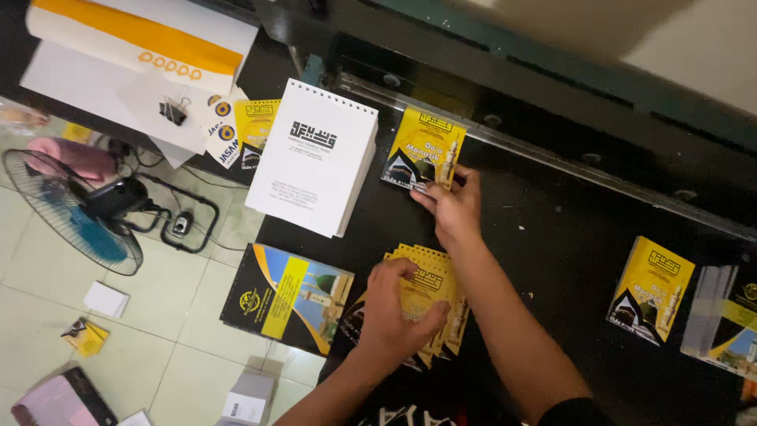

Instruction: The person stacks a pile of small, yellow-covered books on a black table. They repeatedly pick up individual books, align them, and place them into a neat pile. The person also handles a larger white book and a black-covered book, placing them aside.

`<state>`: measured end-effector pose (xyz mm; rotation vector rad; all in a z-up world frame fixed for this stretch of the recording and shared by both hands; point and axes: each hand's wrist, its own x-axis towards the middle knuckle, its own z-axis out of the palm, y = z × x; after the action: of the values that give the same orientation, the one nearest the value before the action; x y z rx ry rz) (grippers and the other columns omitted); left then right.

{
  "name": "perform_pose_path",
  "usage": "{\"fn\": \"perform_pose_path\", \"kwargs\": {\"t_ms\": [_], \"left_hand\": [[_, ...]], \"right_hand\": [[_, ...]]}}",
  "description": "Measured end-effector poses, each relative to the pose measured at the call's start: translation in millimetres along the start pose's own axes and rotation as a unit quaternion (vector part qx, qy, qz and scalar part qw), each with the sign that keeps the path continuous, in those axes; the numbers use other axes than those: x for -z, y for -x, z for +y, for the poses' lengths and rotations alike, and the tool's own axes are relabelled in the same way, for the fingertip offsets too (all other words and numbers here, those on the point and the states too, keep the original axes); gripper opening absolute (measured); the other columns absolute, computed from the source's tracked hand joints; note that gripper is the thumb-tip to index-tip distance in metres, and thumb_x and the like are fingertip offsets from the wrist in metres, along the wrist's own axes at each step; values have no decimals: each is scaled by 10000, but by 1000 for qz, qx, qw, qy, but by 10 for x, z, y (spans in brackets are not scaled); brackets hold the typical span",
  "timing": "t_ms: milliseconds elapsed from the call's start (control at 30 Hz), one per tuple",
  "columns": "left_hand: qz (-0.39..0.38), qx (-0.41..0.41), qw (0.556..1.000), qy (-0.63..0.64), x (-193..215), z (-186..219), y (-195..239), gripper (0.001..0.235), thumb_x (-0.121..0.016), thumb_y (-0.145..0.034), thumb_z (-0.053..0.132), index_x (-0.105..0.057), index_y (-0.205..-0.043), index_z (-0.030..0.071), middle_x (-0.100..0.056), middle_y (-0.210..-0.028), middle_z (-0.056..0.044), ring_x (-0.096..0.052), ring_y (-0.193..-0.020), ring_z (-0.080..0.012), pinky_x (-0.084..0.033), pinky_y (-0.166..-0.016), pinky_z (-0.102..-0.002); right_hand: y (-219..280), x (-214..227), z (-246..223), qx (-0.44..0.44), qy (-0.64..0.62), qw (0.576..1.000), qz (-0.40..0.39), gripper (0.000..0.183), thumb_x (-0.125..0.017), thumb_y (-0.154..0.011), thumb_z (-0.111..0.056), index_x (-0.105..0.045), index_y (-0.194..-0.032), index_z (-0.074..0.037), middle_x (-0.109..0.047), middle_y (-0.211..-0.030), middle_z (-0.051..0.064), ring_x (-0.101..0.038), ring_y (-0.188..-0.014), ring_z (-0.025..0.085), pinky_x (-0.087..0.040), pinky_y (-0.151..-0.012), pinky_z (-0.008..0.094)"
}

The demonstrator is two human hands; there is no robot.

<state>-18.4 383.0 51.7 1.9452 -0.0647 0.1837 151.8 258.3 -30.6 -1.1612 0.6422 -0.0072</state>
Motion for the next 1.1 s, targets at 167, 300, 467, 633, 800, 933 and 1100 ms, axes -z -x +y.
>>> {"fn": "perform_pose_path", "kwargs": {"t_ms": [167, 300, 467, 633, 800, 933, 1100], "left_hand": [[-40, -16, 999, 10, 28, -135, -75, 502, -769, -742, 299, -538, -1107, 45, -572, -1018, -112, -547, -945, -313, -417, -891, -425], [-66, -36, 997, 22, 80, -101, -131, 465, -750, -778, 321, -524, -1077, 45, -565, -1000, -124, -544, -925, -333, -420, -870, -445], [-78, -53, 995, 39, 104, -96, -130, 470, -759, -802, 297, -531, -1108, 22, -577, -1031, -155, -558, -947, -346, -431, -888, -446], [-95, -60, 993, 43, 92, -107, -133, 483, -743, -784, 300, -545, -1106, 1, -592, -1042, -148, -569, -951, -349, -430, -921, -468], [-71, -82, 993, 47, 36, -93, -76, 515, -758, -782, 300, -534, -1136, 0, -600, -1085, -160, -583, -1010, -370, -433, -960, -485], [-91, -70, 993, 34, 88, -37, -71, 529, -772, -782, 340, -544, -1119, 1, -597, -1043, -159, -579, -969, -361, -430, -923, -466], [-85, -55, 994, 45, 108, 20, 33, 502, -776, -765, 312, -547, -1120, 41, -604, -1014, -125, -585, -929, -323, -431, -913, -437]], "right_hand": [[119, -121, -3, 34, 41, 998, 44, 483, -624, -812, 104, -440, -1205, -108, -629, -1225, 238, -703, -994, 319, -700, -724, 424], [175, -186, -112, 19, 71, 996, 45, 644, -607, -819, 118, -441, -1390, -130, -620, -1246, 226, -709, -1000, 305, -695, -732, 415], [89, -112, -6, 27, 58, 997, 35, 811, -577, -795, 138, -409, -1524, -175, -619, -1258, 200, -695, -1039, 321, -696, -760, 467], [113, -164, -70, 17, 71, 997, 25, 855, -569, -811, 152, -370, -1575, -176, -636, -1284, 178, -706, -1027, 296, -693, -758, 433], [125, -154, -65, 5, 48, 998, 36, 844, -538, -808, 160, -393, -1567, -178, -675, -1190, 171, -714, -972, 282, -688, -751, 443], [146, -166, -87, 31, 46, 998, 12, 855, -529, -757, 143, -422, -1549, -162, -649, -1356, 117, -699, -1090, 277, -687, -746, 445], [134, -147, -88, 15, 53, 998, 15, 852, -514, -801, 157, -401, -1576, -178, -667, -1281, 161, -716, -1049, 284, -691, -768, 437]]}}
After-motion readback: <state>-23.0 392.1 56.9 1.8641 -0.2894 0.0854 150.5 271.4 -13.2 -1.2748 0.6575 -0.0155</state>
